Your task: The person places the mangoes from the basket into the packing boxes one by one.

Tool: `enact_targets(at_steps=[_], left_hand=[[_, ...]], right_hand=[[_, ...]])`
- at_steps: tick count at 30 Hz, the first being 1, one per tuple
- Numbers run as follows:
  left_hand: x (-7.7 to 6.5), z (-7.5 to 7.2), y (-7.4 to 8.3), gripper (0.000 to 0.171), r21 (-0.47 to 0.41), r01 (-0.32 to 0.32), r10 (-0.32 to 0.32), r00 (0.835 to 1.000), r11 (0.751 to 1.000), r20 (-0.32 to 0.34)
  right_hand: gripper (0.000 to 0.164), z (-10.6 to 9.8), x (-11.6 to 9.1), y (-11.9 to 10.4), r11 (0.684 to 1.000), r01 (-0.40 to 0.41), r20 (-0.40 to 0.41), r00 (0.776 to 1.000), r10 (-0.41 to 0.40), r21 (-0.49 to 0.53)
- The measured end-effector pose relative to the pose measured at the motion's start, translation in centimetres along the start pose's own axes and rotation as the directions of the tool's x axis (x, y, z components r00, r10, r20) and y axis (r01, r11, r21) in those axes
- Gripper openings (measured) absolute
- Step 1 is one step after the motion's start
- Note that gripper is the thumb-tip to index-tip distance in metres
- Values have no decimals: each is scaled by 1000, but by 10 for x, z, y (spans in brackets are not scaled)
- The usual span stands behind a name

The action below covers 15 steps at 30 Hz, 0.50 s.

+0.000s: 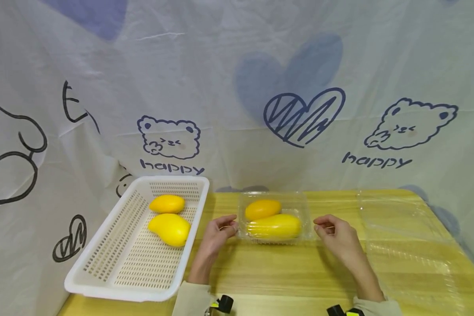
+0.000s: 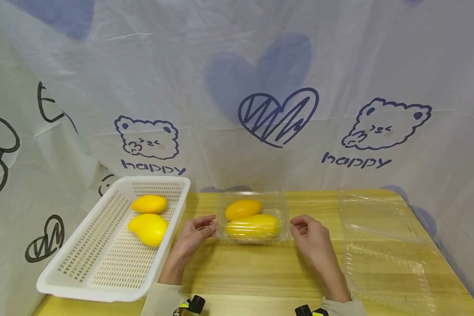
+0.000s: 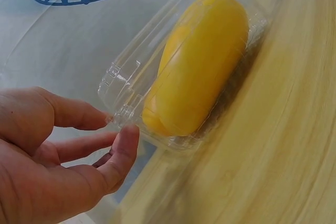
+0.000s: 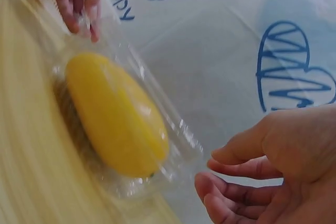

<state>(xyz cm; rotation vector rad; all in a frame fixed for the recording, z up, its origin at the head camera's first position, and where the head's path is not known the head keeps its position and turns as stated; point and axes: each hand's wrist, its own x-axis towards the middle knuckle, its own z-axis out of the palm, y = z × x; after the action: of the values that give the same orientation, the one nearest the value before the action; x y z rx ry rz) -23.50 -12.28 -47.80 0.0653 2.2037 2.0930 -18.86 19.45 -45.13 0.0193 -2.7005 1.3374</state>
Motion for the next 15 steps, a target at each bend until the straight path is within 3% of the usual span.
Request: enact_targets(at_steps=[3,6,11,15], left_hand=[[1,1,-1,38,-5,-4,4,1000,1000,-6],[2,1,-2,37,-14,-5,5,1000,1000,-13],[2,2,-4,37,-25,0,-1,1000,1000,-18],[1,3,-3,37,-45,12,-13,1000,999,-17]], right_hand=[[17,1,-2,-10,998,15,35,999,-17,59],[14,6,-3,-20,987,26,129,990,-47,159],[18,25,-6,-28,945,31,322,936,-141,325],[22,47,-8,-31,924,-11,408,899,-158,382]])
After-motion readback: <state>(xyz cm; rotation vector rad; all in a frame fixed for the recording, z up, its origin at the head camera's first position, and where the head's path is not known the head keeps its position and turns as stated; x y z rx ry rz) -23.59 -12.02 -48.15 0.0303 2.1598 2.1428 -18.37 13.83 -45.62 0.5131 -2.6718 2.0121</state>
